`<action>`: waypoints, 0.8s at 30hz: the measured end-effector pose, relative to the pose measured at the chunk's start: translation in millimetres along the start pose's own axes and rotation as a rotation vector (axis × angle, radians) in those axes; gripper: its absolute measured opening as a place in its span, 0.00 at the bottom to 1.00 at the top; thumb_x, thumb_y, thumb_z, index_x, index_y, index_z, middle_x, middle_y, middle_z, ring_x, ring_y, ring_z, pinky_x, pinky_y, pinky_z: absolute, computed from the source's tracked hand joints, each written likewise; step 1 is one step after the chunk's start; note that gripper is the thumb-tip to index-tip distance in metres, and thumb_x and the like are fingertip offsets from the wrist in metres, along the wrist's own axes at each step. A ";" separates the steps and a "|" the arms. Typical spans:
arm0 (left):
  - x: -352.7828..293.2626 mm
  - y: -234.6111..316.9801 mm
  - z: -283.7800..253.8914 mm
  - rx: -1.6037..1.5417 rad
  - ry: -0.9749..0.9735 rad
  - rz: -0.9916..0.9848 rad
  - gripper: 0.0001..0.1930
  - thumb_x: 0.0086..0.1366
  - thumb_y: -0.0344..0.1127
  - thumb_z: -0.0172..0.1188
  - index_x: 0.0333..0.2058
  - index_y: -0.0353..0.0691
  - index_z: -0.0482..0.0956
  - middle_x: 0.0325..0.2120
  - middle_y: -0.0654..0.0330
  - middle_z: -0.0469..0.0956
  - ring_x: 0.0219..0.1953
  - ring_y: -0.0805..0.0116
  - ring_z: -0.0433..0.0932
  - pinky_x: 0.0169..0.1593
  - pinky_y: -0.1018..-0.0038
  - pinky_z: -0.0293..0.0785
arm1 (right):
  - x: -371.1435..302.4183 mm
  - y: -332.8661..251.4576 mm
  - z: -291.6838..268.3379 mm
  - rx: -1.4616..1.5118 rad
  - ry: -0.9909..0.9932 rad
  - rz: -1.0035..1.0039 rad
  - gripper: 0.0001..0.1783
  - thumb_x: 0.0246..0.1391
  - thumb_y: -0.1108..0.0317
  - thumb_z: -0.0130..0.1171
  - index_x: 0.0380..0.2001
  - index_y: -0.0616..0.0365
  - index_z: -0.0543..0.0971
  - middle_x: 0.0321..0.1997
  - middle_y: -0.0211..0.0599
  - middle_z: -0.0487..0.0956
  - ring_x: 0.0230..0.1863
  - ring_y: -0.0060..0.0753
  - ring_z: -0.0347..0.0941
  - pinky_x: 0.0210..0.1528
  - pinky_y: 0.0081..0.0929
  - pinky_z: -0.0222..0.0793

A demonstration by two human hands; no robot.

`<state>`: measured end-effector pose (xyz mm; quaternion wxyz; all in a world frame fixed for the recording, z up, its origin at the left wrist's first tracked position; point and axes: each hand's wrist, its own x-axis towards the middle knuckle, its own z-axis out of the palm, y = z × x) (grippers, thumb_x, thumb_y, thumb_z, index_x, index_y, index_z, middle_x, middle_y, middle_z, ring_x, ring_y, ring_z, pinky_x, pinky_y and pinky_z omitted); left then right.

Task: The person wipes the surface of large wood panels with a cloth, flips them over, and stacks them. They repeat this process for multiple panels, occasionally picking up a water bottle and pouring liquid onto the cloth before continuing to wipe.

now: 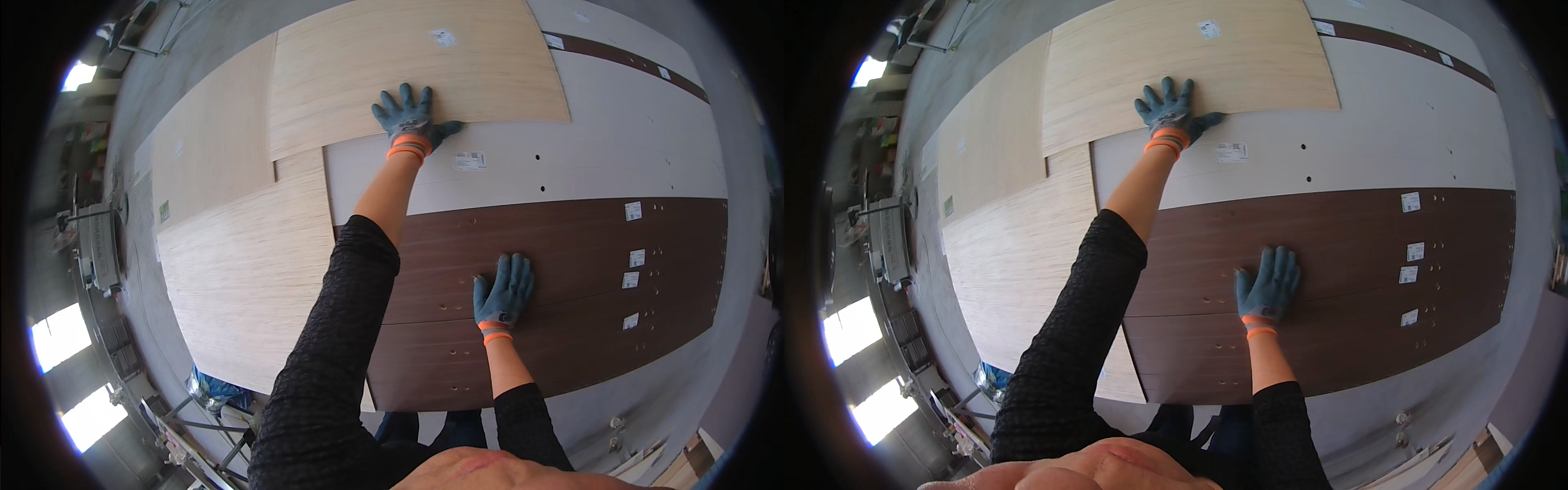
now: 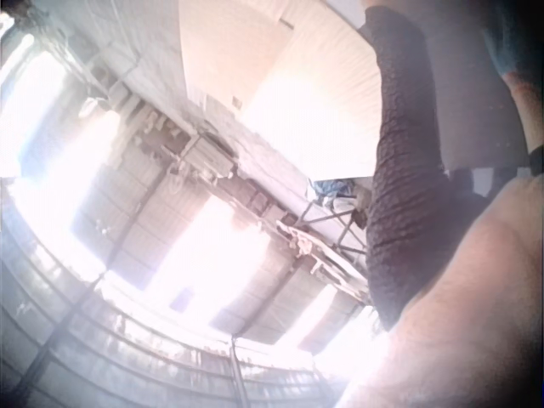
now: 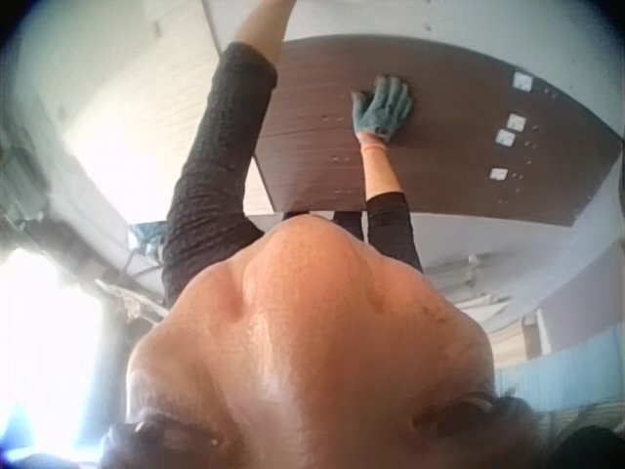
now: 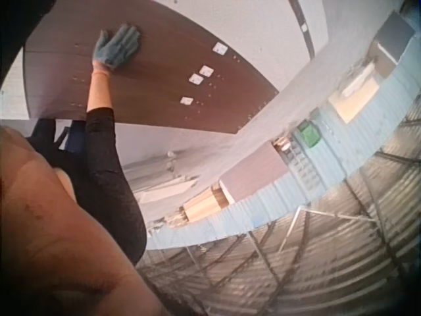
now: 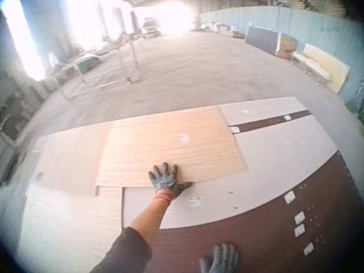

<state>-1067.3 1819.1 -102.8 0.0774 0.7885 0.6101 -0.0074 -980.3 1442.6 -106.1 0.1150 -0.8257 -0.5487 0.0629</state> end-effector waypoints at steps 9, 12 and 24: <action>3.0 -1.9 1.1 -0.050 0.063 -0.015 0.55 0.49 0.83 0.60 0.71 0.60 0.64 0.76 0.50 0.52 0.76 0.28 0.39 0.72 0.31 0.28 | -0.7 -3.1 2.1 -0.034 0.061 -0.023 0.37 0.61 0.49 0.61 0.67 0.60 0.69 0.73 0.55 0.64 0.75 0.63 0.57 0.74 0.61 0.51; 3.1 -2.0 -0.4 -0.052 0.065 -0.037 0.55 0.49 0.83 0.61 0.71 0.60 0.64 0.76 0.51 0.53 0.75 0.28 0.40 0.72 0.31 0.29 | -0.9 -3.9 2.4 -0.042 0.056 -0.030 0.37 0.61 0.48 0.60 0.67 0.60 0.69 0.74 0.55 0.64 0.75 0.62 0.57 0.75 0.61 0.51; 5.1 -17.8 18.0 -0.109 0.275 0.051 0.55 0.52 0.80 0.61 0.72 0.53 0.64 0.76 0.48 0.50 0.77 0.31 0.39 0.73 0.33 0.30 | 2.4 -10.6 -1.6 -0.013 0.040 -0.028 0.38 0.60 0.47 0.62 0.66 0.59 0.71 0.73 0.55 0.66 0.75 0.62 0.57 0.74 0.63 0.51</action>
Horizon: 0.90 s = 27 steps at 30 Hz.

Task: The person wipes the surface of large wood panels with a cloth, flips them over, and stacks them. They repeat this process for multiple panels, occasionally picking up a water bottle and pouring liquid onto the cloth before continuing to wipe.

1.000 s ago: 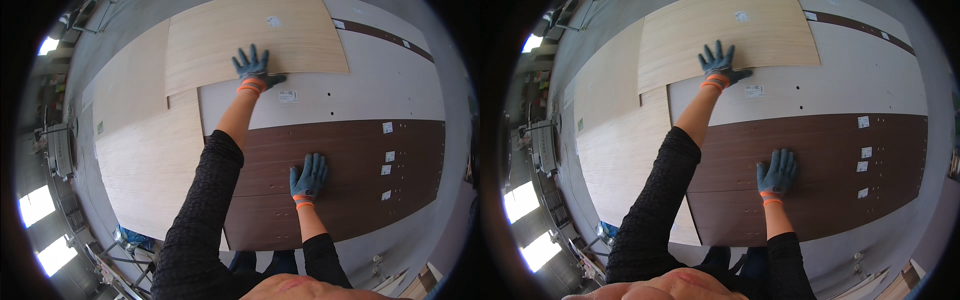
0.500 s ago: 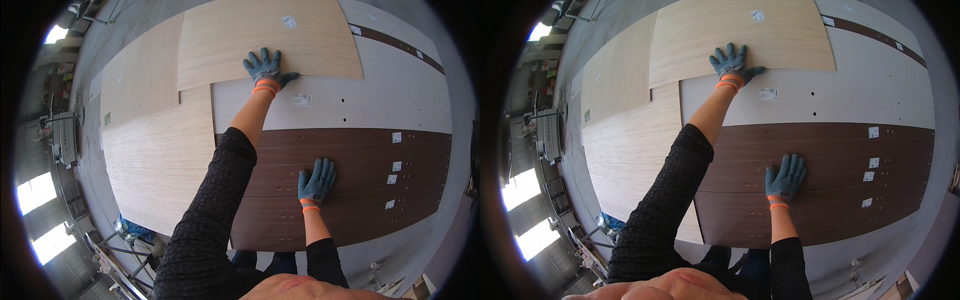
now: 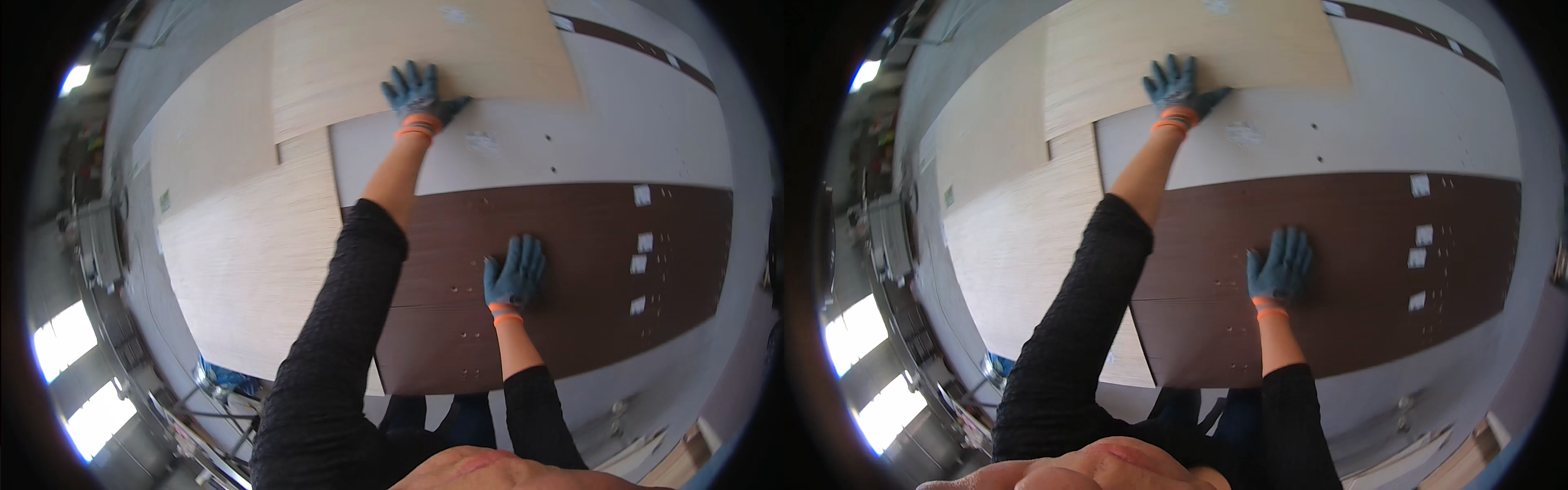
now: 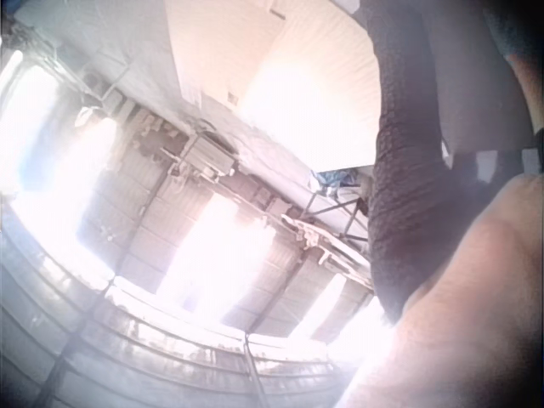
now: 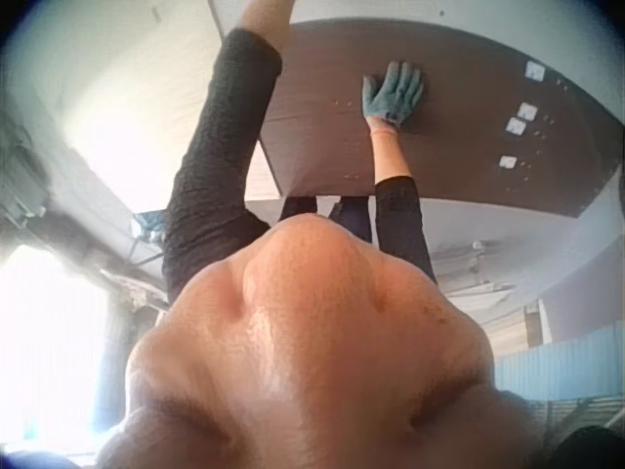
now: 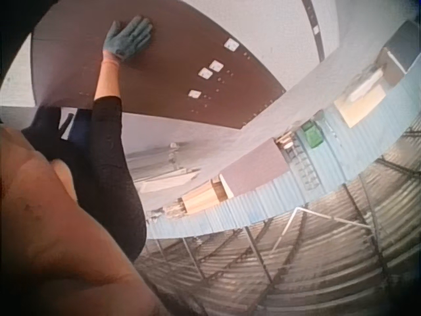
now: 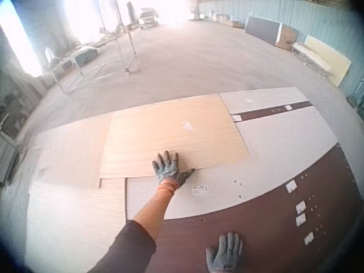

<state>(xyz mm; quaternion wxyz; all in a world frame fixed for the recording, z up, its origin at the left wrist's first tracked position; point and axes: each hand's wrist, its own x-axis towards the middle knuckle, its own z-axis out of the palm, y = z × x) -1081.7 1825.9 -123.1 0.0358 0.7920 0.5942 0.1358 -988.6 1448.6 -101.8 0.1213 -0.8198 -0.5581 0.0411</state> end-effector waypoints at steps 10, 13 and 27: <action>-269.7 34.0 -69.5 -0.232 0.022 0.275 0.33 0.62 0.49 0.71 0.61 0.41 0.74 0.70 0.38 0.63 0.72 0.30 0.57 0.70 0.42 0.58 | -10.0 34.5 -6.9 0.129 0.021 0.086 0.39 0.59 0.45 0.62 0.68 0.54 0.70 0.74 0.46 0.66 0.76 0.53 0.57 0.77 0.58 0.48; -389.8 34.2 -107.2 -0.251 -0.144 0.185 0.34 0.62 0.49 0.71 0.62 0.41 0.73 0.70 0.39 0.61 0.72 0.31 0.56 0.71 0.44 0.58 | -14.8 38.3 -11.0 0.133 -0.008 0.115 0.39 0.61 0.44 0.59 0.69 0.54 0.68 0.76 0.44 0.64 0.78 0.51 0.53 0.78 0.53 0.45; -661.6 35.2 -220.1 -0.153 -0.745 0.020 0.32 0.64 0.56 0.64 0.59 0.38 0.77 0.66 0.37 0.68 0.68 0.34 0.63 0.70 0.47 0.61 | -142.6 130.5 -79.2 0.428 0.188 0.051 0.21 0.57 0.57 0.66 0.52 0.53 0.79 0.62 0.43 0.77 0.60 0.52 0.75 0.62 0.49 0.71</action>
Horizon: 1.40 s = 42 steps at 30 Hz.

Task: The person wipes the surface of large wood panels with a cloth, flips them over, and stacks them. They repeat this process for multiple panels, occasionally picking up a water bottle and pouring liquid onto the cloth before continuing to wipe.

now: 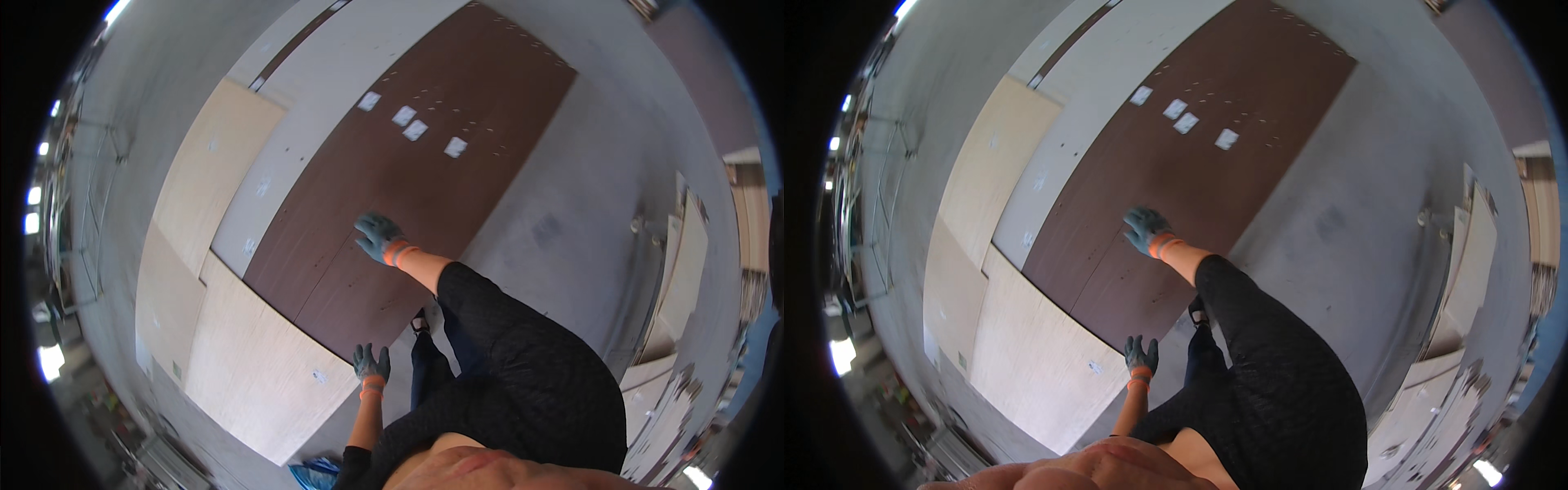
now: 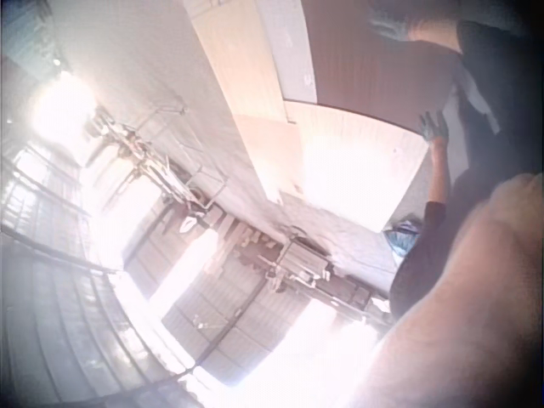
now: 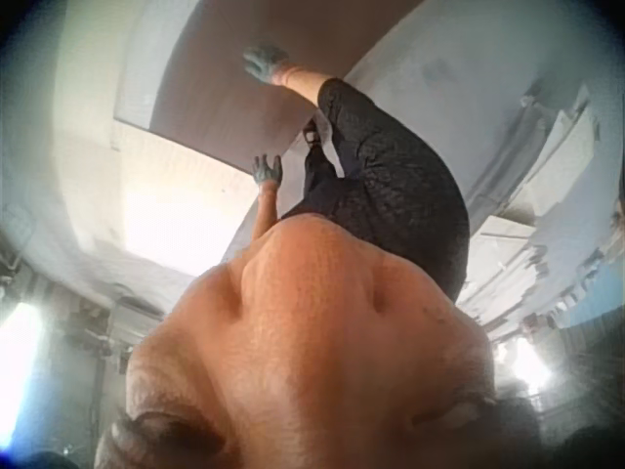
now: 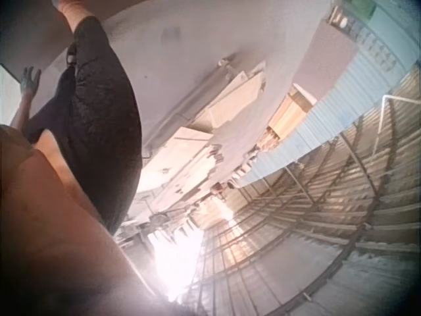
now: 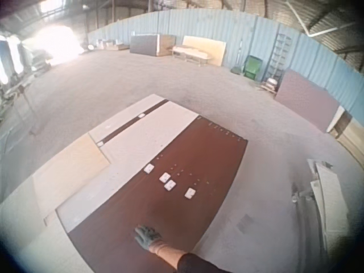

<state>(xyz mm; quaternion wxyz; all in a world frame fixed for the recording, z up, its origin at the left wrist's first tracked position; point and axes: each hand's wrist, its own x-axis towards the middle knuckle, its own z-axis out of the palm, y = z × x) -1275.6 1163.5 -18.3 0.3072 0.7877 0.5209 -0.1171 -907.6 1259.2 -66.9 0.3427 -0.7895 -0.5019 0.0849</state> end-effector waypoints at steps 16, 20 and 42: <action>95.1 210.9 31.0 0.154 -0.365 0.457 0.32 0.65 0.58 0.64 0.56 0.34 0.80 0.49 0.43 0.84 0.54 0.47 0.82 0.59 0.58 0.75 | -678.0 156.2 -276.5 0.234 -0.034 2.069 0.34 0.64 0.43 0.46 0.60 0.58 0.78 0.69 0.53 0.73 0.71 0.56 0.67 0.71 0.51 0.63; 66.0 337.0 140.0 0.223 -0.567 0.658 0.33 0.64 0.59 0.64 0.55 0.34 0.81 0.50 0.46 0.84 0.54 0.54 0.82 0.59 0.61 0.75 | -810.7 195.9 -278.7 0.170 -0.181 1.957 0.36 0.66 0.43 0.40 0.62 0.60 0.77 0.70 0.52 0.72 0.72 0.55 0.66 0.73 0.48 0.61; -164.1 958.7 556.6 0.560 -1.027 0.822 0.23 0.68 0.53 0.67 0.48 0.36 0.84 0.35 0.61 0.84 0.37 0.70 0.78 0.46 0.68 0.76 | -945.5 430.7 -653.3 0.591 1.134 1.988 0.19 0.62 0.55 0.59 0.49 0.53 0.86 0.37 0.30 0.86 0.39 0.26 0.81 0.48 0.31 0.75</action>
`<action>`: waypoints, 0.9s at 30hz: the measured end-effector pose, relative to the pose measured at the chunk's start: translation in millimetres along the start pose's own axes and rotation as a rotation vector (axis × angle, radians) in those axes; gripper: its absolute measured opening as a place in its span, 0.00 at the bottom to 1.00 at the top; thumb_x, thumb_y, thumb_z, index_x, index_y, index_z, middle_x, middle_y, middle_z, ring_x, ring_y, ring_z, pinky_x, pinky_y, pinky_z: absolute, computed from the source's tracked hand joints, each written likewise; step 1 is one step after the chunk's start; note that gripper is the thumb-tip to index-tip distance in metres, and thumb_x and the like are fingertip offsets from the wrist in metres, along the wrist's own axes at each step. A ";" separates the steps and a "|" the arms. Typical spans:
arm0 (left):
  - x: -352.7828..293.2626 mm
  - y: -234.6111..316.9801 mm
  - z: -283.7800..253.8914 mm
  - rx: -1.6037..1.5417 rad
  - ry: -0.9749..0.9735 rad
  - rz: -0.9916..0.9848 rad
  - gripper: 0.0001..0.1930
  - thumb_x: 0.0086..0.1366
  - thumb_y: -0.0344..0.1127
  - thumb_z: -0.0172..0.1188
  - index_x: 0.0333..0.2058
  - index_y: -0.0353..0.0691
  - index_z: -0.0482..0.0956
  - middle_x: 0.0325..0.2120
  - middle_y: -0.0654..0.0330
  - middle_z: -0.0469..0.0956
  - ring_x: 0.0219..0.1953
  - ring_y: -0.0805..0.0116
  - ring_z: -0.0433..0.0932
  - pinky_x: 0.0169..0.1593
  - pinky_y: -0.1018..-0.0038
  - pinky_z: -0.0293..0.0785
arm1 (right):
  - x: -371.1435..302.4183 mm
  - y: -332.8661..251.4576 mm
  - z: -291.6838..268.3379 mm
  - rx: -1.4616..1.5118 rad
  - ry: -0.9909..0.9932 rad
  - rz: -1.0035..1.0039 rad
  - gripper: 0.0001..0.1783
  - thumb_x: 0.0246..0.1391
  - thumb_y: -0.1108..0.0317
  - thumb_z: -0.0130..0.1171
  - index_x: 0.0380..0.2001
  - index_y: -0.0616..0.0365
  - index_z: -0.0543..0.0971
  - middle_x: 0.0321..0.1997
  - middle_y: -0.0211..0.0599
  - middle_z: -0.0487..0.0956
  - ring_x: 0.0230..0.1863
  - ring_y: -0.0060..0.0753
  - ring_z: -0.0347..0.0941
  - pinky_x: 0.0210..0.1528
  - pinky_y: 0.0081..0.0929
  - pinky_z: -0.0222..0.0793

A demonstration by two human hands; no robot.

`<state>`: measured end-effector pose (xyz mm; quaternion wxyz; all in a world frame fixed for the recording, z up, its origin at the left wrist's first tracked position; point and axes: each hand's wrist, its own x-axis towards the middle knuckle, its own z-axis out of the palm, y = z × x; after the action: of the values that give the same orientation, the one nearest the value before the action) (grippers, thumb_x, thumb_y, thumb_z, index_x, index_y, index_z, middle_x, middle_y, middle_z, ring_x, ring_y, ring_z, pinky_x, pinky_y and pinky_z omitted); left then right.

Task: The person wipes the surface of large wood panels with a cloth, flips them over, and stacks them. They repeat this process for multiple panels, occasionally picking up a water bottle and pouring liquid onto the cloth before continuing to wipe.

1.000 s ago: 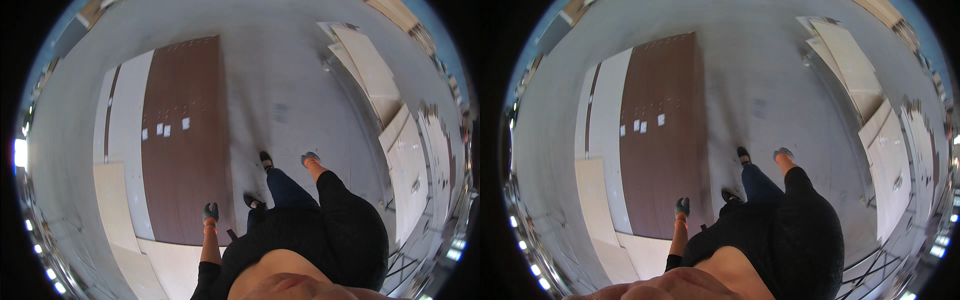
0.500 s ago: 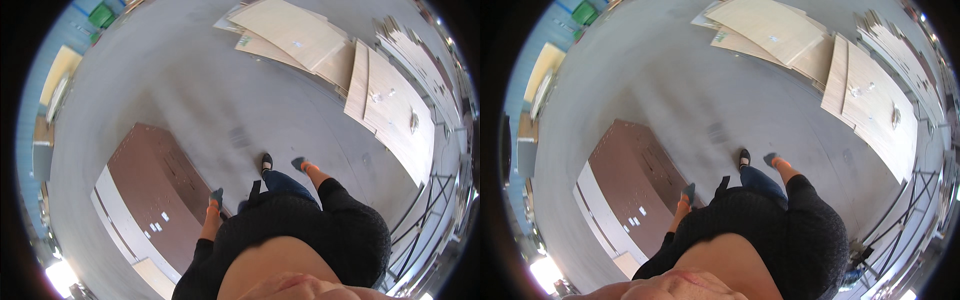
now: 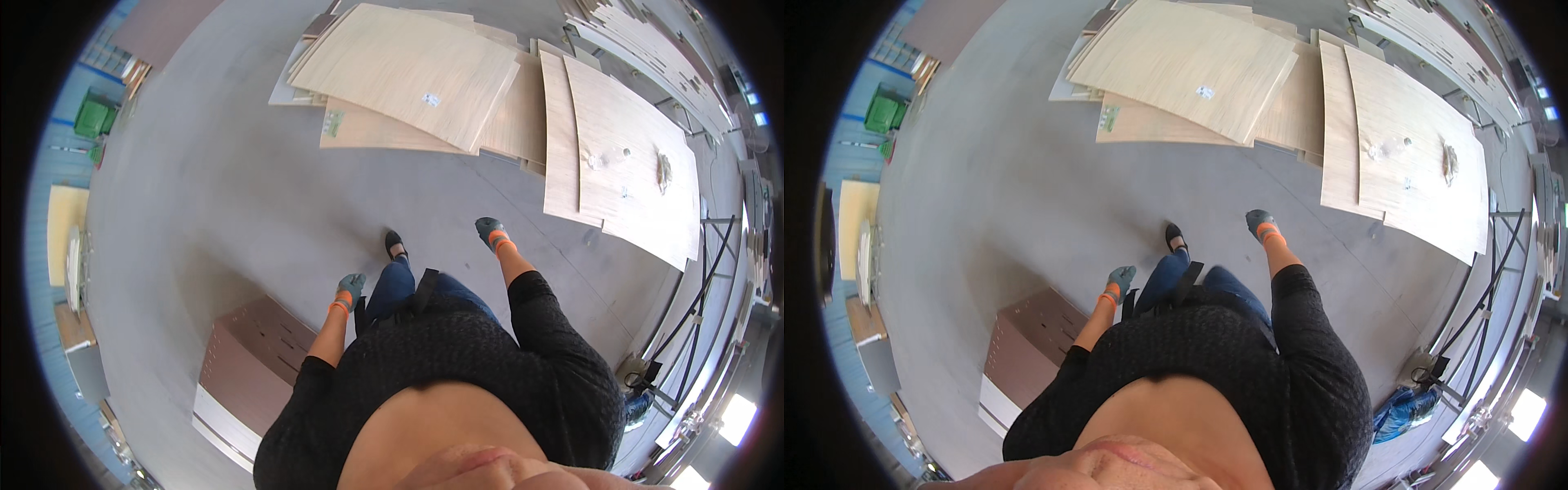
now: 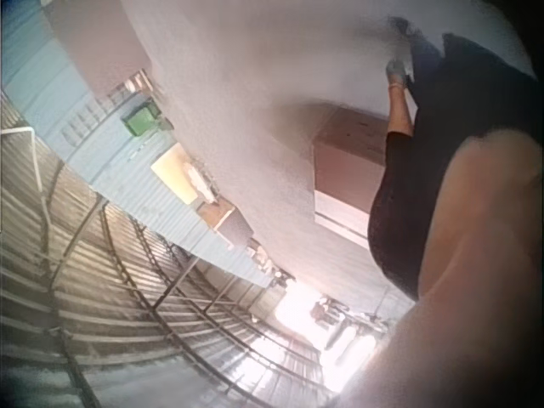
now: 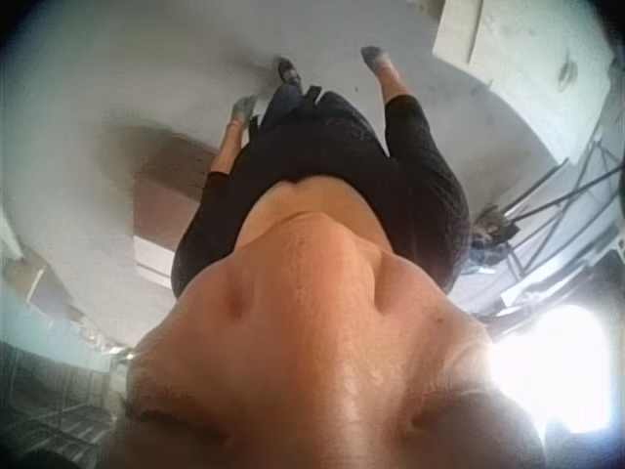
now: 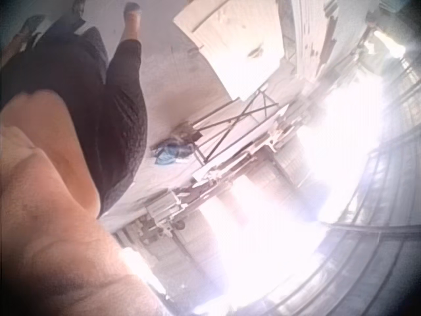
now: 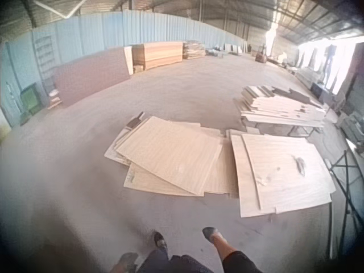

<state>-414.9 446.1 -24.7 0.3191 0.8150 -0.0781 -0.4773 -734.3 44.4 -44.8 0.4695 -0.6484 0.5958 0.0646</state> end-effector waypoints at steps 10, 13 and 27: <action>176.1 191.5 -71.3 0.052 0.018 0.045 0.16 0.70 0.45 0.64 0.45 0.36 0.84 0.35 0.63 0.84 0.38 0.71 0.80 0.48 0.70 0.77 | 147.0 -111.7 -49.2 0.502 0.226 0.196 0.28 0.59 0.54 0.64 0.58 0.58 0.80 0.50 0.44 0.86 0.49 0.37 0.82 0.55 0.33 0.75; 227.0 233.9 -61.5 -0.168 0.021 0.074 0.13 0.71 0.41 0.64 0.44 0.37 0.83 0.34 0.67 0.83 0.38 0.75 0.78 0.46 0.72 0.76 | 229.2 -116.3 -68.4 0.364 0.434 0.161 0.36 0.58 0.52 0.67 0.65 0.61 0.74 0.60 0.53 0.81 0.61 0.45 0.78 0.63 0.38 0.71; 352.3 401.9 36.8 -0.214 -0.002 -0.331 0.18 0.69 0.50 0.66 0.50 0.44 0.82 0.38 0.64 0.81 0.39 0.71 0.77 0.46 0.71 0.74 | 402.1 -185.9 -176.1 0.851 0.401 0.542 0.51 0.48 0.46 0.78 0.66 0.69 0.70 0.68 0.49 0.74 0.69 0.44 0.68 0.72 0.38 0.59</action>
<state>-186.6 -37.7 -54.7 0.3209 0.7775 0.1079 -0.5299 -549.9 -390.7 -107.6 0.5341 -0.2236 0.7932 -0.1887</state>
